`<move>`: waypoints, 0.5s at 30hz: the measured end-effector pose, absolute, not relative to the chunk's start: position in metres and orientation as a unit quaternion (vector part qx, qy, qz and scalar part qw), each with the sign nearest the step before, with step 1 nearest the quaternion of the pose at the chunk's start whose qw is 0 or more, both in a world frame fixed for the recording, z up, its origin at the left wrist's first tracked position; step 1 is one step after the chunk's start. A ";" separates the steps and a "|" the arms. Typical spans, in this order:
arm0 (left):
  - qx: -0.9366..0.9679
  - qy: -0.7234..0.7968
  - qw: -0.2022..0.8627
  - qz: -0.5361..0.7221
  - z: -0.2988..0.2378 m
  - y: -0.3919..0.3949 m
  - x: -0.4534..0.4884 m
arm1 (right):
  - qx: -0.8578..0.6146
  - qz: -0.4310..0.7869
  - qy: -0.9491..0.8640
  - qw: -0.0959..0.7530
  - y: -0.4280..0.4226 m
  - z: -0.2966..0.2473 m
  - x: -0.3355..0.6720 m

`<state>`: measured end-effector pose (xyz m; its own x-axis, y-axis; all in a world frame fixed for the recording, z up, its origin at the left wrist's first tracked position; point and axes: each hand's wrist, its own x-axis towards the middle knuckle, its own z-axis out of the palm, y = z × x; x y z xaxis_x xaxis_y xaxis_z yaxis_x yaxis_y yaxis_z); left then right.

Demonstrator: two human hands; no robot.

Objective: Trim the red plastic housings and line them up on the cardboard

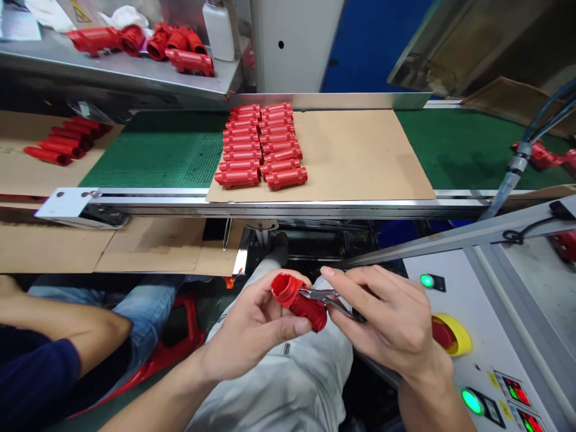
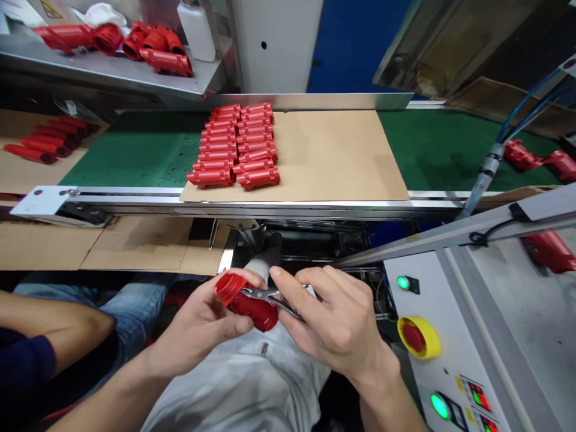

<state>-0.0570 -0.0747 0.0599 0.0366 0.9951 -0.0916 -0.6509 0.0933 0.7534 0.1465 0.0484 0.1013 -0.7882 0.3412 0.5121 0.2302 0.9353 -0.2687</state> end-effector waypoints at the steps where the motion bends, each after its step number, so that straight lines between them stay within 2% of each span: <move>1: 0.270 0.318 0.668 0.616 0.060 -0.074 -0.057 | -0.151 0.100 -0.940 0.289 0.049 0.101 0.146; 15: 0.265 0.324 0.669 0.614 0.057 -0.076 -0.058 | -0.157 0.108 -0.938 0.289 0.048 0.101 0.145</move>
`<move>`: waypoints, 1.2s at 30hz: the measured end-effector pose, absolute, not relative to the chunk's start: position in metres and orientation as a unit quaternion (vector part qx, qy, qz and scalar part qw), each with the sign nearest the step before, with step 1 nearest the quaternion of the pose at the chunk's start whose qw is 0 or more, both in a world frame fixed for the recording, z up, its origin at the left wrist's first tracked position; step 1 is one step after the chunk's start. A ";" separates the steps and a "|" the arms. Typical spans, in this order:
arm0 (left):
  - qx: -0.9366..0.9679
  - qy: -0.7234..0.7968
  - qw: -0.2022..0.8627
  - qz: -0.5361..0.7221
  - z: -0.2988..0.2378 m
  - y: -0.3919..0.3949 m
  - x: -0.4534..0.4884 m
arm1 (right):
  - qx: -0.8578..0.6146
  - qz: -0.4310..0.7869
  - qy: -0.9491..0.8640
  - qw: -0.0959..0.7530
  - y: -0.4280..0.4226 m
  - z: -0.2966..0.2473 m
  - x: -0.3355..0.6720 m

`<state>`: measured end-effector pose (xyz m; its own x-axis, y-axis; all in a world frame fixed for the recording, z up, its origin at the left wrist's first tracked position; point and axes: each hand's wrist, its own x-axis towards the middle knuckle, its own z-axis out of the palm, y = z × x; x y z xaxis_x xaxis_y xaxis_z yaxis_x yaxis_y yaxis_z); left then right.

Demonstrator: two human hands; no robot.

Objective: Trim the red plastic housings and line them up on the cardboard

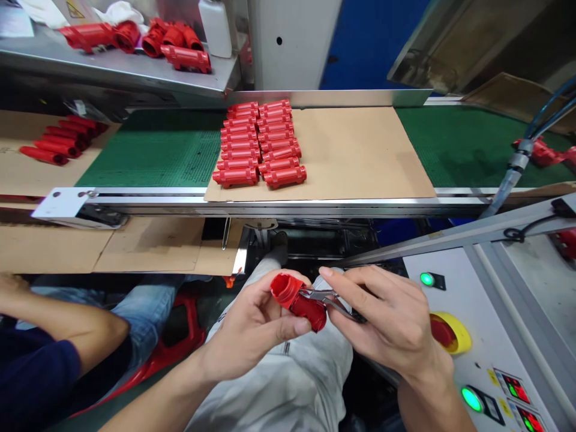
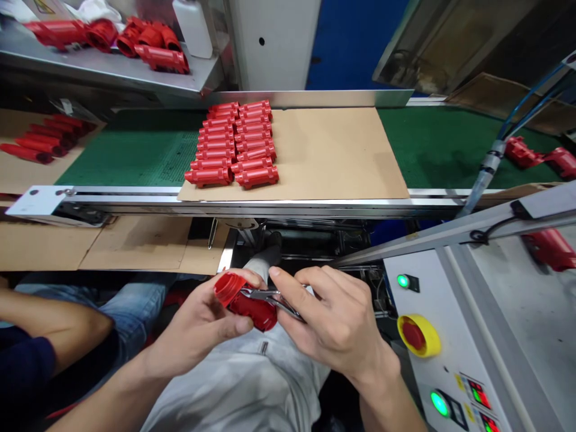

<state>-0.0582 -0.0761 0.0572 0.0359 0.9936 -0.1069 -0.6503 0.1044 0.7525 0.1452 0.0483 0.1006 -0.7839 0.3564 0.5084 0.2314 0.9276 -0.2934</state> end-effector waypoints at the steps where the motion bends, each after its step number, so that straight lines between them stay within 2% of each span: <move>1: 0.264 0.321 0.672 0.613 0.057 -0.076 -0.058 | -0.156 0.109 -0.938 0.290 0.048 0.101 0.145; 36: 0.268 0.314 0.679 0.607 0.056 -0.072 -0.054 | -0.146 0.130 -0.935 0.296 0.053 0.095 0.149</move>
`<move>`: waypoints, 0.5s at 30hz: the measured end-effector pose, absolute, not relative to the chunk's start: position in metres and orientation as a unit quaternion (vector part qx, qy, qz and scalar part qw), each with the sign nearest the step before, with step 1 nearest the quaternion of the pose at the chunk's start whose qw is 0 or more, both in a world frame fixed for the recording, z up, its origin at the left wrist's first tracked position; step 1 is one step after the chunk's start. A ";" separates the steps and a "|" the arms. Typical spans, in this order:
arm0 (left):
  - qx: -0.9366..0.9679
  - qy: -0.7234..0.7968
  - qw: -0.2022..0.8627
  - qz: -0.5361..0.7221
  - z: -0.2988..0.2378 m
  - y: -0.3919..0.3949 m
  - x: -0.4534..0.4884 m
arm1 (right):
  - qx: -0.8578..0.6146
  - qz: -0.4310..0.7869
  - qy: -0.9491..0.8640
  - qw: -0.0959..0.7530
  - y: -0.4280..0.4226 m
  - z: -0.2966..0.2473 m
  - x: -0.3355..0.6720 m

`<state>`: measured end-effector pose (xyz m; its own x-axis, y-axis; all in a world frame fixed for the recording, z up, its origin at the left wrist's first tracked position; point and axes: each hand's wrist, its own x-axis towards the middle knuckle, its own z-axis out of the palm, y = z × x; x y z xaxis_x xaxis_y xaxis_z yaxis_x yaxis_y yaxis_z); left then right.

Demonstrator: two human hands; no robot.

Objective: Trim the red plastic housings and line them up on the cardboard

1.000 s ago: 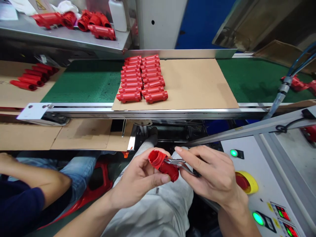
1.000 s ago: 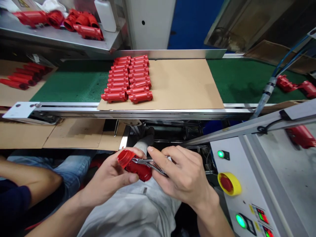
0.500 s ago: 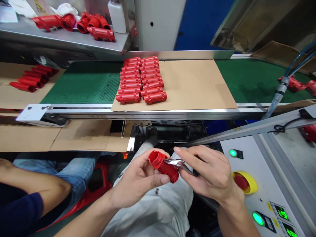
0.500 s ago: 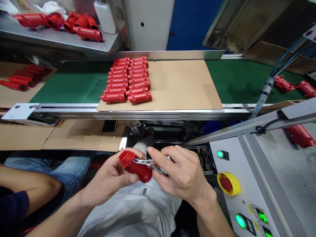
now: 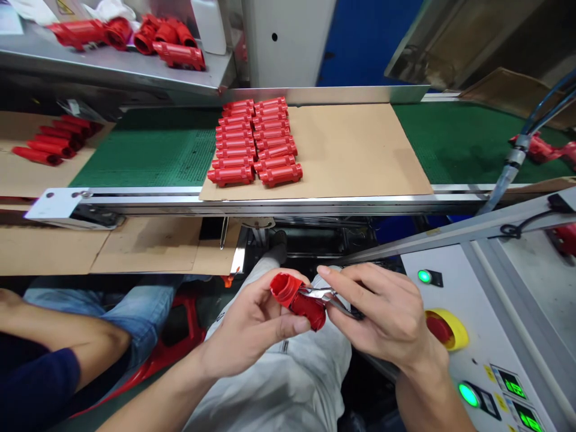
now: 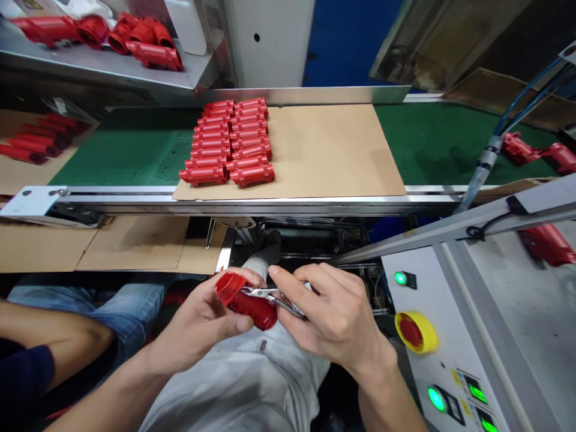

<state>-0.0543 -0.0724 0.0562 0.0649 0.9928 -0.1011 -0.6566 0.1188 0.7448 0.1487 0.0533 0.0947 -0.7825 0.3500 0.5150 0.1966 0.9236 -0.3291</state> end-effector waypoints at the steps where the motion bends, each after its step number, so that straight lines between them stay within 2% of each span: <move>1: 0.268 0.316 0.676 0.609 0.056 -0.072 -0.054 | -0.145 0.127 -0.936 0.294 0.053 0.095 0.149; 15: 0.278 0.347 0.657 0.609 0.054 -0.073 -0.055 | -0.149 0.114 -0.943 0.276 0.051 0.096 0.151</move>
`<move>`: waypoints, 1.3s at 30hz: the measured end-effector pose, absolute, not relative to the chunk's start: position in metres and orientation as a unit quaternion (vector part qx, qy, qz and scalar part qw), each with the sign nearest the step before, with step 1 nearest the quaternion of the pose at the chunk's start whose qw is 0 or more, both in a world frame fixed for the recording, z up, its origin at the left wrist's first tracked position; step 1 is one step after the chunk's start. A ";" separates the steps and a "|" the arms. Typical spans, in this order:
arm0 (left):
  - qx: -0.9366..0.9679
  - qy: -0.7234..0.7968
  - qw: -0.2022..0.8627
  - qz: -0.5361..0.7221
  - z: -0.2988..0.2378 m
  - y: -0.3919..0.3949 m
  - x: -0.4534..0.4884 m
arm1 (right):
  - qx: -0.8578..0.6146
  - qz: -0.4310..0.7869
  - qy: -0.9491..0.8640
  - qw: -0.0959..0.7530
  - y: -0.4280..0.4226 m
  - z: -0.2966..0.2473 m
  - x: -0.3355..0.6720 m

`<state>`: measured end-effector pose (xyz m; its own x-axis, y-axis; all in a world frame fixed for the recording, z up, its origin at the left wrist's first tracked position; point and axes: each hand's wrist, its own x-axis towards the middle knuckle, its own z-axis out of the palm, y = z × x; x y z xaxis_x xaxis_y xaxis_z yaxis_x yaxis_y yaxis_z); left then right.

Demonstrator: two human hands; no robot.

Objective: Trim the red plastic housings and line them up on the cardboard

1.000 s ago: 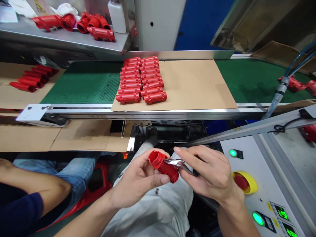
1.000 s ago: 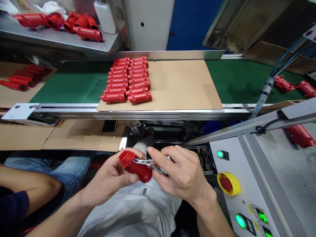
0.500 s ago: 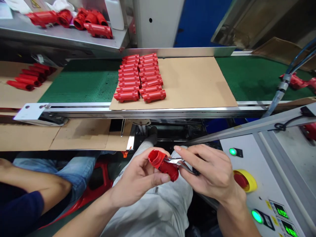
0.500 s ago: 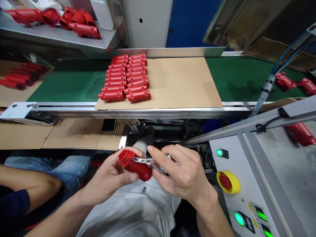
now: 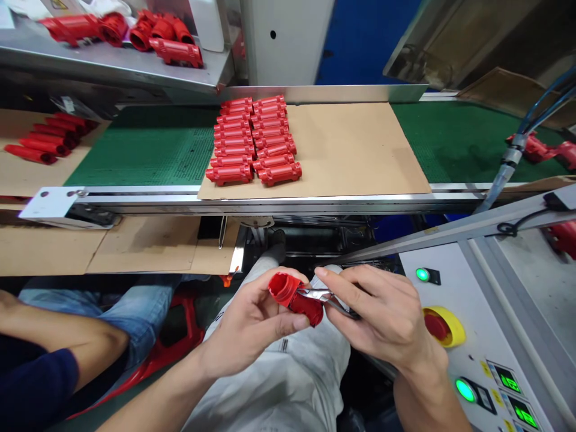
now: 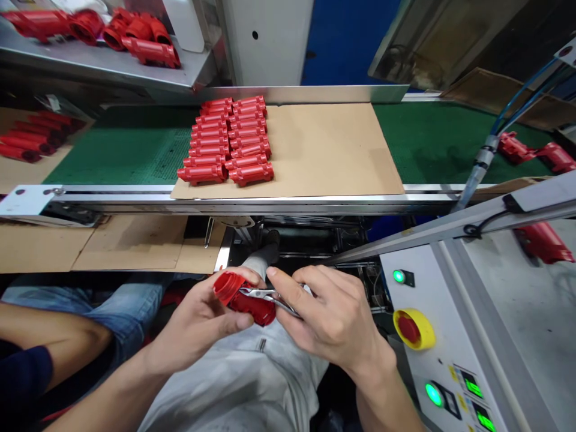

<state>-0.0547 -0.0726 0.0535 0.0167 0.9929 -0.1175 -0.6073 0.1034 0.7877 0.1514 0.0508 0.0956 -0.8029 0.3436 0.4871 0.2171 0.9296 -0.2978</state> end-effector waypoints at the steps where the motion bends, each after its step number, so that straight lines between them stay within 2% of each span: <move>1: 0.281 0.355 0.653 0.607 0.053 -0.073 -0.055 | -0.148 0.115 -0.944 0.273 0.051 0.096 0.152; 9: 0.296 0.379 0.634 0.606 0.047 -0.074 -0.057 | -0.144 0.139 -0.948 0.249 0.050 0.088 0.148; 11: 0.277 0.354 0.655 0.607 0.045 -0.075 -0.059 | -0.184 0.220 -0.911 0.295 0.048 0.081 0.149; 14: 0.246 0.320 0.691 0.600 0.041 -0.078 -0.061 | -0.299 0.418 -0.762 0.393 0.047 0.073 0.152; 18: 0.256 0.315 0.711 0.574 0.042 -0.081 -0.062 | -0.304 0.588 -0.636 0.397 0.048 0.076 0.146; 25: 0.302 0.313 0.714 0.549 0.048 -0.080 -0.057 | -0.263 0.575 -0.680 0.371 0.034 0.093 0.112; 30: 0.304 0.318 0.716 0.543 0.046 -0.081 -0.060 | -0.272 0.552 -0.688 0.384 0.030 0.087 0.106; 39: 0.250 0.275 0.753 0.543 0.047 -0.076 -0.064 | -0.339 0.689 -0.488 0.415 0.042 0.064 0.121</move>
